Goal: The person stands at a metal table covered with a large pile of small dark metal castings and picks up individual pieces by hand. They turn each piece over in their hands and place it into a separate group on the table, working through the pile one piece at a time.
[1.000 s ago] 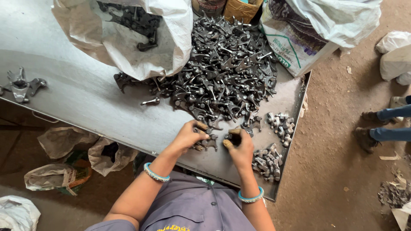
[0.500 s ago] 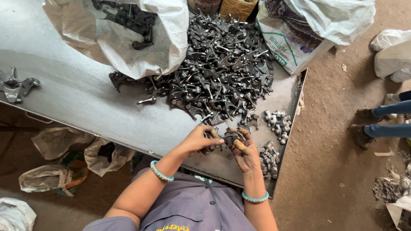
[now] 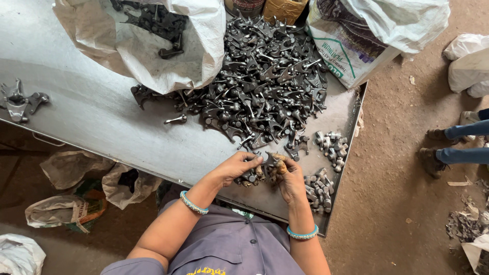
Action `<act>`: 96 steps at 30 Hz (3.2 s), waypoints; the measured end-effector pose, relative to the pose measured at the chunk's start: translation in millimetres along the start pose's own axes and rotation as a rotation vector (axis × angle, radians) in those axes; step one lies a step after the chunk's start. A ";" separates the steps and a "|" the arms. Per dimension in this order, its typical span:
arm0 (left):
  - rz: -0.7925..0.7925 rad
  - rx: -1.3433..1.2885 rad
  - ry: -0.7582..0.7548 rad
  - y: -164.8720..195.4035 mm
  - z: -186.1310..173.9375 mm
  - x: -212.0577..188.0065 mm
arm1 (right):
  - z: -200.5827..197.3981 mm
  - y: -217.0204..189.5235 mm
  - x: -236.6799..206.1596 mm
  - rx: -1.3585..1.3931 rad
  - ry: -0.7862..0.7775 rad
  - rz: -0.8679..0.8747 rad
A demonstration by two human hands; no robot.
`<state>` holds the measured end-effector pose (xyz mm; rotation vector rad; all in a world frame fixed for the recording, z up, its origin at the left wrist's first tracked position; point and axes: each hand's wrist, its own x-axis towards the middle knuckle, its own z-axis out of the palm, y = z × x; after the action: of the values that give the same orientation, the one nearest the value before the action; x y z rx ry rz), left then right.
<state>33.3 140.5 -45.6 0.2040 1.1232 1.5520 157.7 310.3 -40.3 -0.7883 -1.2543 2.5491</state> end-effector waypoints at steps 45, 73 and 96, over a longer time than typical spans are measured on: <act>0.813 0.586 0.580 64.9 13.7 -52.2 | 17.9 7.4 6.8 0.194 -0.062 -0.068; -0.057 -0.351 0.215 -7.3 -12.7 -15.8 | 3.9 21.6 -1.0 -0.260 -0.121 -0.188; 0.080 -0.559 0.380 19.7 -47.5 -18.6 | 66.6 -2.9 0.2 -1.430 -0.058 -0.682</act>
<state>-5.2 101.8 -48.1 -0.4432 0.9232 1.9644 121.3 267.1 -4.8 -0.2779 -2.6847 0.8899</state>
